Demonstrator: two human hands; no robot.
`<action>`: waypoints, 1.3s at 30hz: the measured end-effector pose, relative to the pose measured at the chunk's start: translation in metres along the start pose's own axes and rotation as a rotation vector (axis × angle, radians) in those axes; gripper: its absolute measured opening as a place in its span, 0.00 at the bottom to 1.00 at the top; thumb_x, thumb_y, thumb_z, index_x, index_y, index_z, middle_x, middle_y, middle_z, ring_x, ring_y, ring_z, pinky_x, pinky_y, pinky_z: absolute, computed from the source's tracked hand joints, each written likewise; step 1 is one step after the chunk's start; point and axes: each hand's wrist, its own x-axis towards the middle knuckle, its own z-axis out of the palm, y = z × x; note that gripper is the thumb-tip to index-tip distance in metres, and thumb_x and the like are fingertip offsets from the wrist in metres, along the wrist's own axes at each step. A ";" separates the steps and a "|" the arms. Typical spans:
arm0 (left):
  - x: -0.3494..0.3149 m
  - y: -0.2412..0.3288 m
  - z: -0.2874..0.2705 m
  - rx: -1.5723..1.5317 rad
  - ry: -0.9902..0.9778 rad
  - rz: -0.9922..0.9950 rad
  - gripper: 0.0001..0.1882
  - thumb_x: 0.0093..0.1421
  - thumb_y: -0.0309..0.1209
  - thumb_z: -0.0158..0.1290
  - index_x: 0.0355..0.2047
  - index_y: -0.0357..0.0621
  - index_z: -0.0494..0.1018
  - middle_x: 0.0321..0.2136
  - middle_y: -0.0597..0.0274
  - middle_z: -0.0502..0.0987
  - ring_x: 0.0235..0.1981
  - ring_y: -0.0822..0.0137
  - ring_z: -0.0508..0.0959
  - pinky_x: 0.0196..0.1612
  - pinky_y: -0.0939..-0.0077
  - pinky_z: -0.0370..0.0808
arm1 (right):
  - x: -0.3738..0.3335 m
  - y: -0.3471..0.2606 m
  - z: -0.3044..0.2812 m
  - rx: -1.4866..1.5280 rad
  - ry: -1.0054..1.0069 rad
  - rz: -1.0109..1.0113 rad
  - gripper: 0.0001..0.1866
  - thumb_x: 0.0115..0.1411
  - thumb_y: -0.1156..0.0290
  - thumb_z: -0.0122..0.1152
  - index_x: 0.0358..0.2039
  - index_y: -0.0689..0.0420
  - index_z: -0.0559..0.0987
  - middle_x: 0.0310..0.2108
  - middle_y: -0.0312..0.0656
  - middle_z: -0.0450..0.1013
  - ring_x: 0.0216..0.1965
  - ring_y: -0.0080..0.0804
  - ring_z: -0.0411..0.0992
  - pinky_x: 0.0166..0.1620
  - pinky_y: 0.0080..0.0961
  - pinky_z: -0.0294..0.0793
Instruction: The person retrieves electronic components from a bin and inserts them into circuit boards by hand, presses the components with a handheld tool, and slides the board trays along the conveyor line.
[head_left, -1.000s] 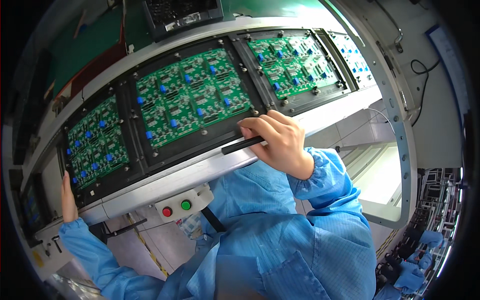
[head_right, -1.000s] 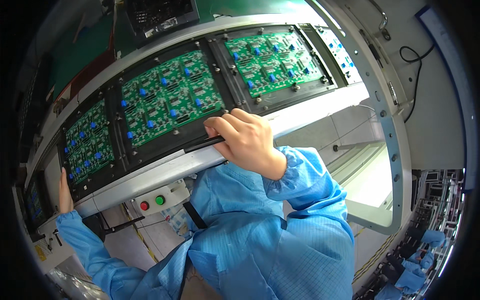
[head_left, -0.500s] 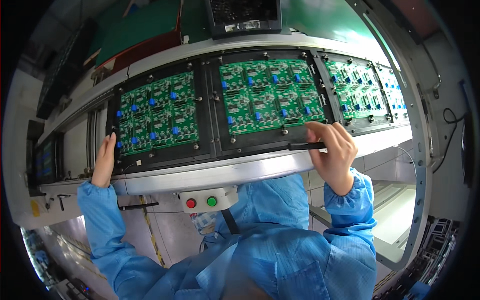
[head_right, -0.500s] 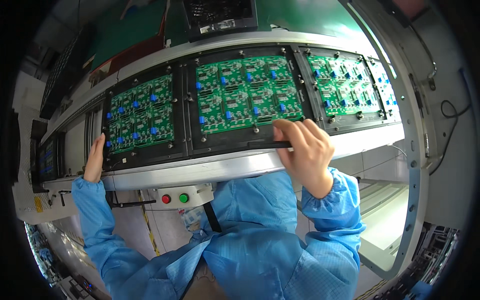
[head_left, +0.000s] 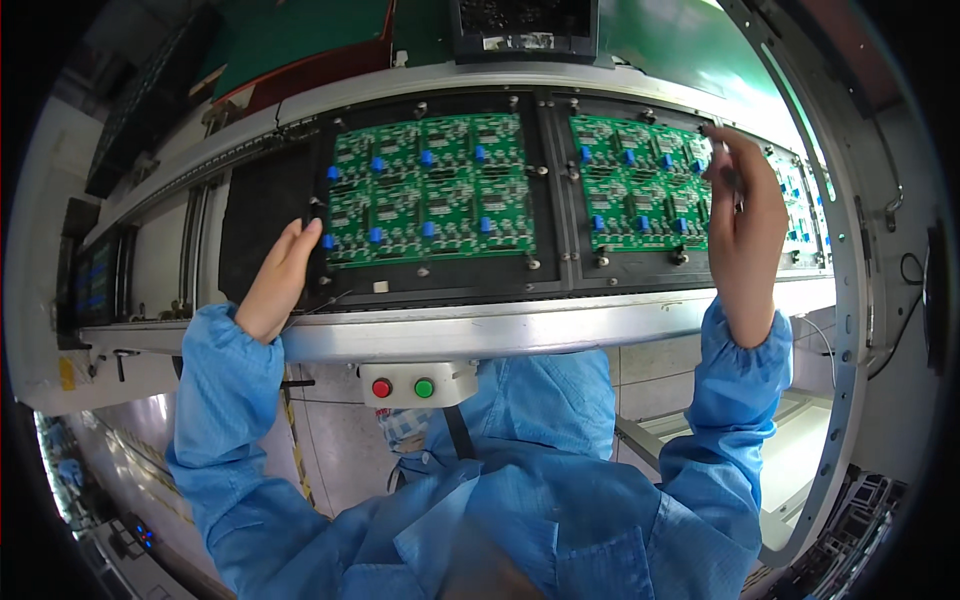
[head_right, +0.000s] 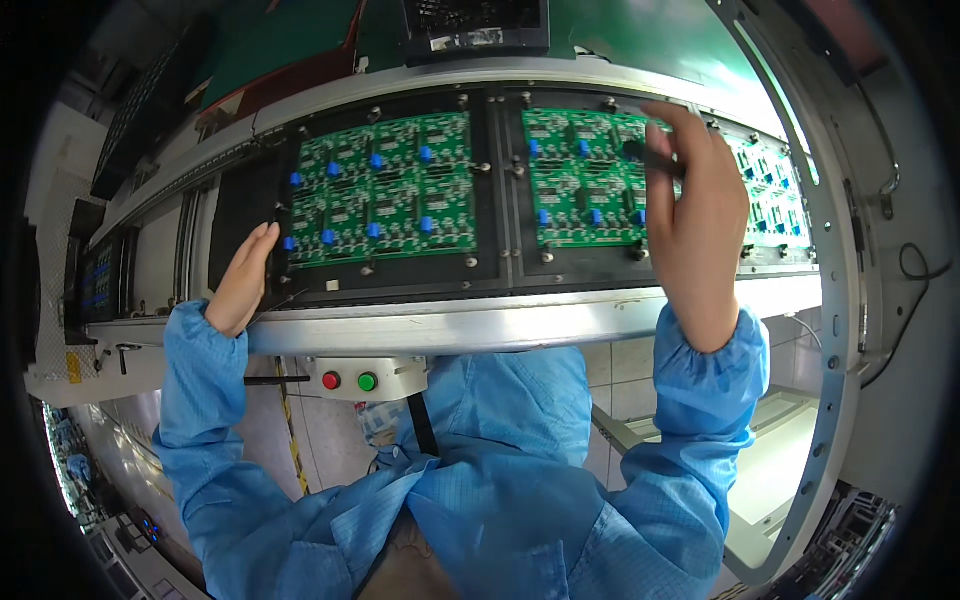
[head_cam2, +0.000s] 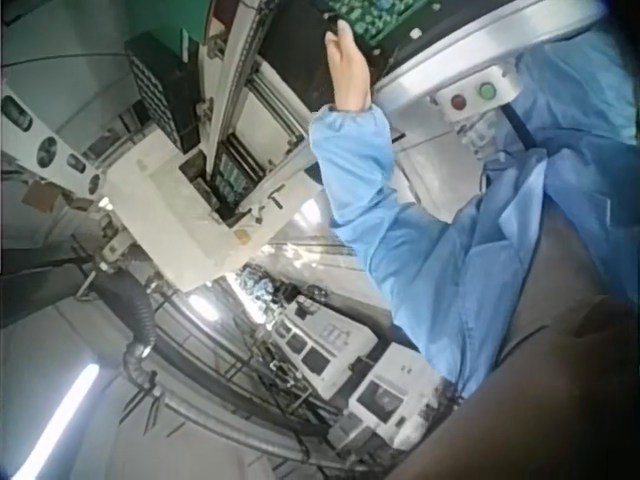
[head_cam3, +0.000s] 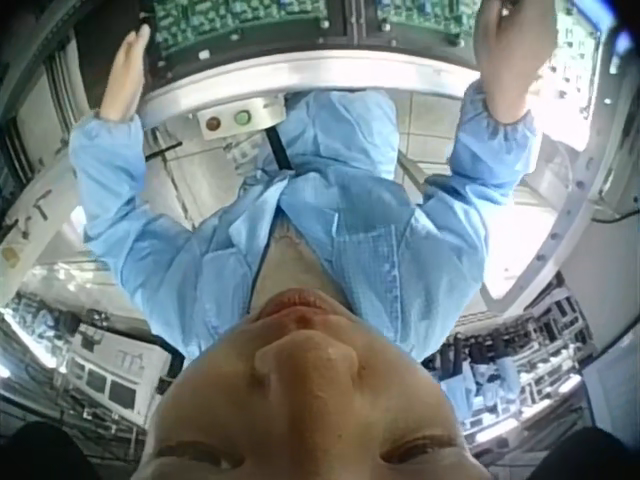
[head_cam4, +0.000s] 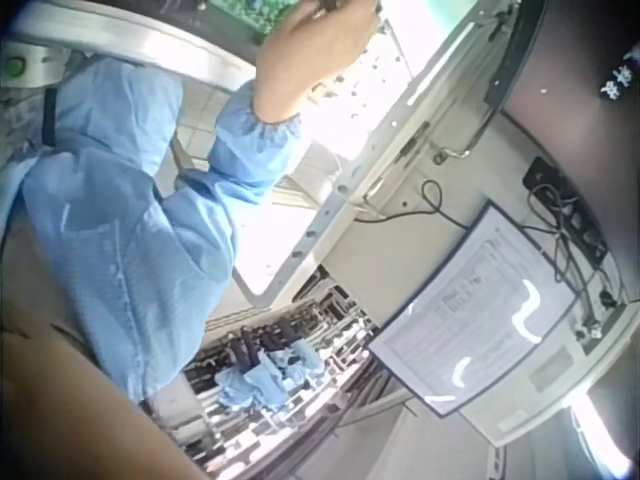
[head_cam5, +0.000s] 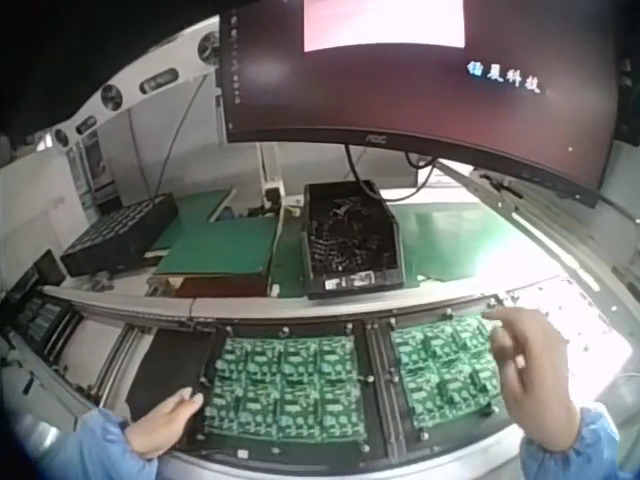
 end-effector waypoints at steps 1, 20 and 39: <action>-0.005 0.012 0.001 -0.037 -0.123 0.050 0.30 0.71 0.46 0.44 0.58 0.28 0.63 0.54 0.53 0.71 0.58 0.67 0.66 0.63 0.78 0.56 | 0.011 -0.002 0.011 0.062 0.064 -0.072 0.13 0.62 0.79 0.55 0.48 0.56 0.77 0.32 0.49 0.73 0.32 0.36 0.76 0.35 0.31 0.72; 0.016 -0.007 -0.036 0.174 -0.395 0.300 0.26 0.73 0.43 0.41 0.62 0.36 0.62 0.54 0.58 0.73 0.54 0.67 0.71 0.57 0.75 0.68 | 0.198 -0.020 0.207 0.295 -0.288 -0.406 0.13 0.47 0.67 0.65 0.26 0.67 0.82 0.30 0.61 0.77 0.37 0.56 0.78 0.41 0.45 0.77; 0.051 0.082 -0.033 0.926 0.008 0.631 0.20 0.67 0.45 0.47 0.32 0.42 0.78 0.23 0.52 0.78 0.27 0.51 0.79 0.35 0.61 0.76 | 0.213 -0.027 0.208 -0.472 -0.360 -0.281 0.08 0.52 0.80 0.57 0.34 0.63 0.80 0.37 0.57 0.77 0.41 0.57 0.77 0.42 0.47 0.78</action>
